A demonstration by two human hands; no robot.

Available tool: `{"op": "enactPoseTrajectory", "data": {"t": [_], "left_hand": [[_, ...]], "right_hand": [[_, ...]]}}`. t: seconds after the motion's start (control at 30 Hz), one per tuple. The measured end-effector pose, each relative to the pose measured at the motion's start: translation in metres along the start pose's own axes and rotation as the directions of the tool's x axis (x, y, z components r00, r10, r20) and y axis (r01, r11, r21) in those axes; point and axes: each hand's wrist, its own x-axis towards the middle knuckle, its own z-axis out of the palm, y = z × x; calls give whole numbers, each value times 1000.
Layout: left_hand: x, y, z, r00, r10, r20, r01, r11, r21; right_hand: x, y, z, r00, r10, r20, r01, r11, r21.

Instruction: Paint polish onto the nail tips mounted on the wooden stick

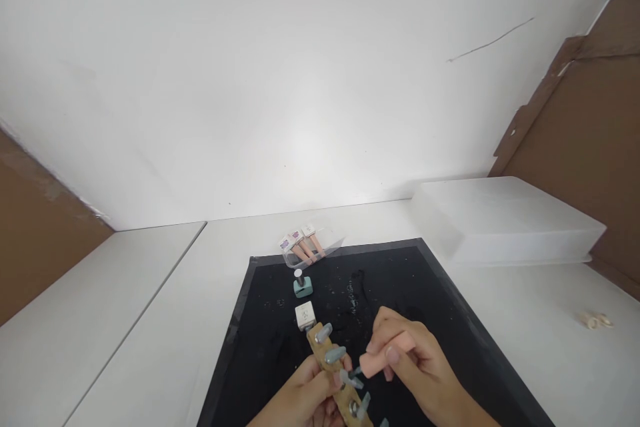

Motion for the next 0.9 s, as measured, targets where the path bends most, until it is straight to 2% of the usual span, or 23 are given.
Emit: {"op": "enactPoseTrajectory", "data": {"t": [0.07, 0.2, 0.3, 0.4, 0.57, 0.7, 0.83, 0.9], "left_hand": [[1, -3, -2, 998, 60, -3, -60, 998, -8], [2, -6, -3, 988, 126, 93, -128, 992, 7], [3, -8, -3, 982, 162, 95, -162, 987, -4], [5, -9, -5, 979, 162, 123, -161, 987, -15], [6, -10, -9, 968, 178, 175, -181, 984, 1], [8, -14, -10, 966, 194, 171, -197, 980, 0], [9, -14, -12, 960, 207, 187, -210, 978, -7], [10, -13, -13, 960, 173, 222, -180, 984, 13]], "right_hand": [[0, 0, 0, 1000, 22, 16, -22, 1000, -6], [-1, -1, 1, 1000, 9, -13, -9, 1000, 19], [-1, -2, 1, 999, 44, 1, -44, 999, 16], [0, -1, 1, 998, 61, 17, -61, 998, -7], [-2, 3, 0, 996, 82, -44, -80, 996, 42], [-2, 2, 1, 995, 97, 19, -98, 995, 22], [-3, 3, 1, 996, 76, -54, -75, 997, 24], [-3, 3, 0, 996, 77, -53, -75, 996, 42]]}}
